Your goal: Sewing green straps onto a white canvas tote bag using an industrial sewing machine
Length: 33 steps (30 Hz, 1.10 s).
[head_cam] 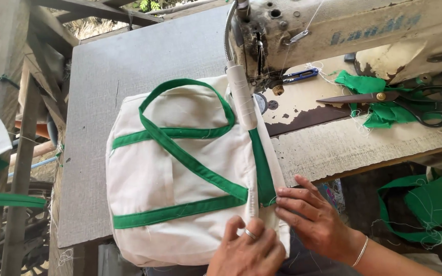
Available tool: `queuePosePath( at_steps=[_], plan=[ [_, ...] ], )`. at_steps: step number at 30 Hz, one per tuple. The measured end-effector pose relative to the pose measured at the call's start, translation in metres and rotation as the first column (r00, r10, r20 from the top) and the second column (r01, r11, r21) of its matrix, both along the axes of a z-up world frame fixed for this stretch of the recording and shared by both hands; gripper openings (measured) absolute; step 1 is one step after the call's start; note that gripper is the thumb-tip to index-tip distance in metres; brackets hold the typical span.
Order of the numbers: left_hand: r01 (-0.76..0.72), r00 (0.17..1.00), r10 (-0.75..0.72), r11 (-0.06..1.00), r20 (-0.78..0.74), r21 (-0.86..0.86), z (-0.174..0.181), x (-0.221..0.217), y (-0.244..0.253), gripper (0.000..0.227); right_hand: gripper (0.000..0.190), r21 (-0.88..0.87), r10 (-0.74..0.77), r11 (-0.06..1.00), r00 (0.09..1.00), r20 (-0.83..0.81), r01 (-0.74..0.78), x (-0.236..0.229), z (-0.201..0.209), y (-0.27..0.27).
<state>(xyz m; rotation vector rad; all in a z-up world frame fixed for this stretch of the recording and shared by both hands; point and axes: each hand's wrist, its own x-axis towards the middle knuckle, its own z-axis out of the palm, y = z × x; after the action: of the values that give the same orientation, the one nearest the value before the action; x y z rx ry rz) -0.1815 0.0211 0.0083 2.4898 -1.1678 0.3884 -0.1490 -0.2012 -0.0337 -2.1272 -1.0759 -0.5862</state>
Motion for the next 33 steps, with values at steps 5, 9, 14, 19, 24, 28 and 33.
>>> queuePosePath(
  at_steps=[5,9,14,19,24,28,33],
  plan=[
    [0.013,0.998,-0.013,1.000,0.054,-0.007,-0.005,0.005,-0.001,0.011,0.034,-0.121,0.172,0.979,0.984,0.039,-0.166,-0.011,0.011,-0.001],
    [0.007,0.997,-0.006,1.000,0.079,-0.003,-0.010,0.008,0.003,0.008,0.037,-0.113,0.196,0.975,0.979,0.055,-0.189,-0.019,0.023,0.002],
    [0.039,0.992,-0.038,0.999,0.124,0.000,-0.014,0.018,0.006,0.025,0.026,0.008,0.122,0.992,0.987,0.108,-0.124,-0.027,0.011,-0.009],
    [0.067,0.971,-0.077,0.997,0.227,0.049,-0.002,0.033,0.016,0.033,0.024,0.080,0.030,0.996,0.999,-0.029,-0.027,-0.041,-0.008,0.002],
    [0.067,0.957,-0.094,0.992,0.276,0.106,0.004,0.033,0.016,0.036,0.023,0.107,-0.075,0.991,0.995,-0.058,0.081,-0.050,-0.056,0.017],
    [0.107,0.958,-0.099,0.994,0.269,-0.015,0.009,0.036,0.011,0.033,0.016,0.002,-0.482,0.875,0.872,0.087,0.484,-0.056,-0.064,0.018],
    [0.106,0.968,-0.107,0.994,0.226,0.015,0.019,0.035,0.010,0.028,0.021,0.067,-0.270,0.961,0.963,0.018,0.268,-0.059,-0.047,0.003]
  ],
)
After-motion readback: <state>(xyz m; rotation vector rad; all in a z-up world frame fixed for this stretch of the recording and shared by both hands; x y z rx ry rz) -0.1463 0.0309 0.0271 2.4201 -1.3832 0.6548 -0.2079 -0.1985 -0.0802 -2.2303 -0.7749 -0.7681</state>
